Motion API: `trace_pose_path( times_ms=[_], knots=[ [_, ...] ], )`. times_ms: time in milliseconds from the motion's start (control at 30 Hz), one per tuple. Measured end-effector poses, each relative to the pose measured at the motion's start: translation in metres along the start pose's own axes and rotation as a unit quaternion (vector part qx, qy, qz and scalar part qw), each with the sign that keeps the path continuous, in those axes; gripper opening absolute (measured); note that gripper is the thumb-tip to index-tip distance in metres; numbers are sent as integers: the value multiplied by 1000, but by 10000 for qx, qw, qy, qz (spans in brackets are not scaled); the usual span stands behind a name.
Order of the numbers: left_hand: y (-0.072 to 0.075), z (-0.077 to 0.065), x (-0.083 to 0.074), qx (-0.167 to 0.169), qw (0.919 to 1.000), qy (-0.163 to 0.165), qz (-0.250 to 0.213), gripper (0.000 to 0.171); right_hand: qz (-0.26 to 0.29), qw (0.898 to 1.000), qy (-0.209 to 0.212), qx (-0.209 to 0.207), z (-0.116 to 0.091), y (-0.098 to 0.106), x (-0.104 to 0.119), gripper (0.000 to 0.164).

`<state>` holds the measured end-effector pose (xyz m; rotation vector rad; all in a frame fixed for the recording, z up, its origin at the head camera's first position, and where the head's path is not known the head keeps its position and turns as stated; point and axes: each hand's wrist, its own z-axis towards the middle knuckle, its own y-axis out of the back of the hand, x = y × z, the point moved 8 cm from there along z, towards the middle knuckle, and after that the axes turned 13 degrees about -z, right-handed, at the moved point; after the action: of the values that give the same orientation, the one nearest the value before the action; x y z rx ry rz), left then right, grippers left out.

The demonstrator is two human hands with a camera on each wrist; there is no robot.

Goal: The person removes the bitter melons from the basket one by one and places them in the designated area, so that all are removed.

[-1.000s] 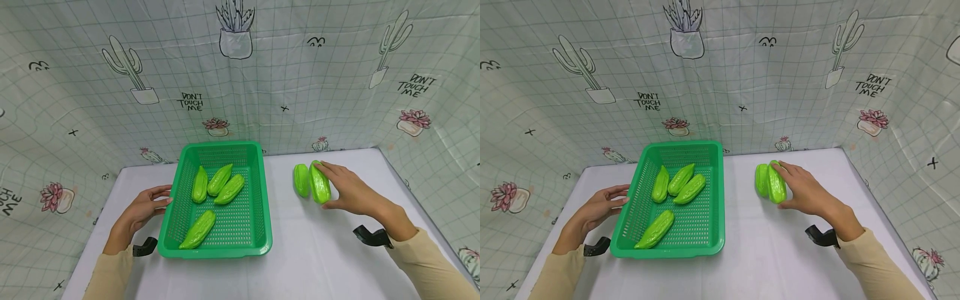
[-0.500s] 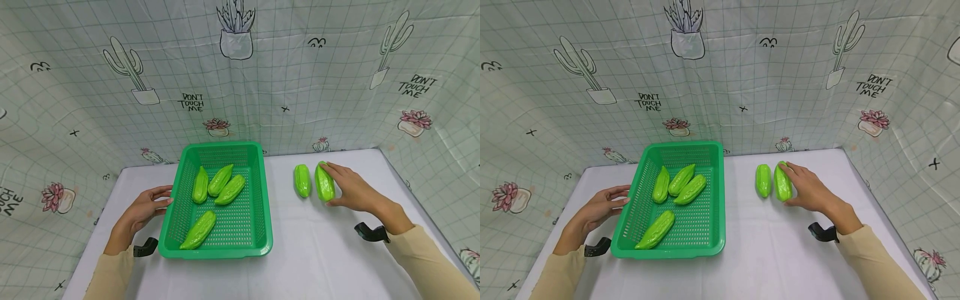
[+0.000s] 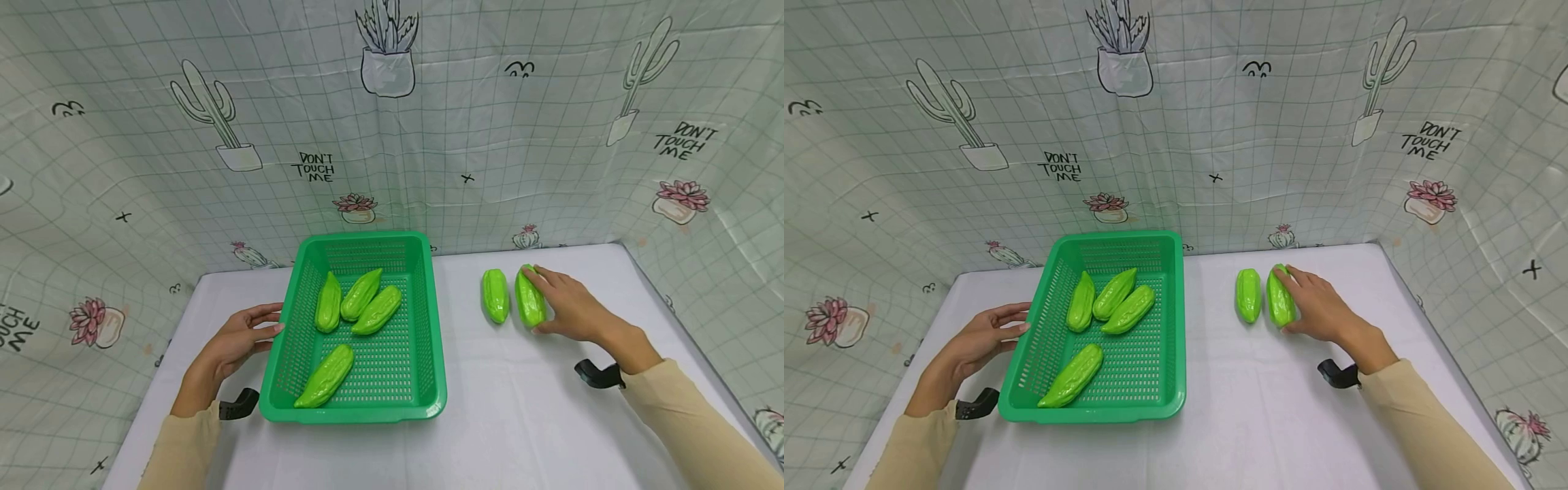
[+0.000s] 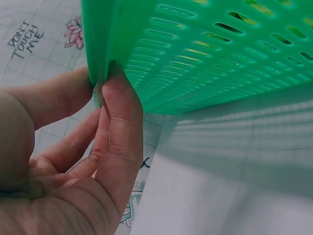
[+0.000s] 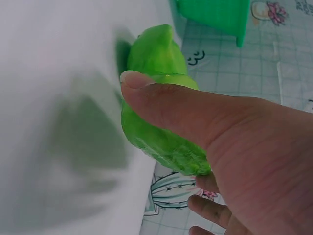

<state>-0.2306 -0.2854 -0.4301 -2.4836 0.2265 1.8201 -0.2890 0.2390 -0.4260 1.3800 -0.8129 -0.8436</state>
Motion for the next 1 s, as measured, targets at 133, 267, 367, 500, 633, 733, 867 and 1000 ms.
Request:
trace_pose_path(
  times_ms=[133,267,367,500,633,733,867,1000],
  knots=[
    [0,0,1,-16,10000,16,-17,63,-120,9999,31,28,2,-2,2,112],
    [0,-1,2,-24,10000,31,-22,63,-161,9998,63,93,3,-5,2,111],
    [1,-1,2,-24,10000,44,0,63,-175,9997,63,162,4,-8,2,111],
    [1,-1,1,2,10000,41,12,63,-176,9996,59,207,7,-10,1,112],
    [0,0,0,19,10000,35,8,63,-145,9996,91,216,8,-12,1,111],
    [0,0,-1,13,10000,40,8,63,-105,9996,123,213,8,-14,2,110],
    [0,1,-1,11,10000,32,-36,63,-58,9996,142,230,9,-16,1,109],
    [1,0,0,-7,10000,46,-67,63,-97,9997,197,134,10,-16,2,98]
  ],
)
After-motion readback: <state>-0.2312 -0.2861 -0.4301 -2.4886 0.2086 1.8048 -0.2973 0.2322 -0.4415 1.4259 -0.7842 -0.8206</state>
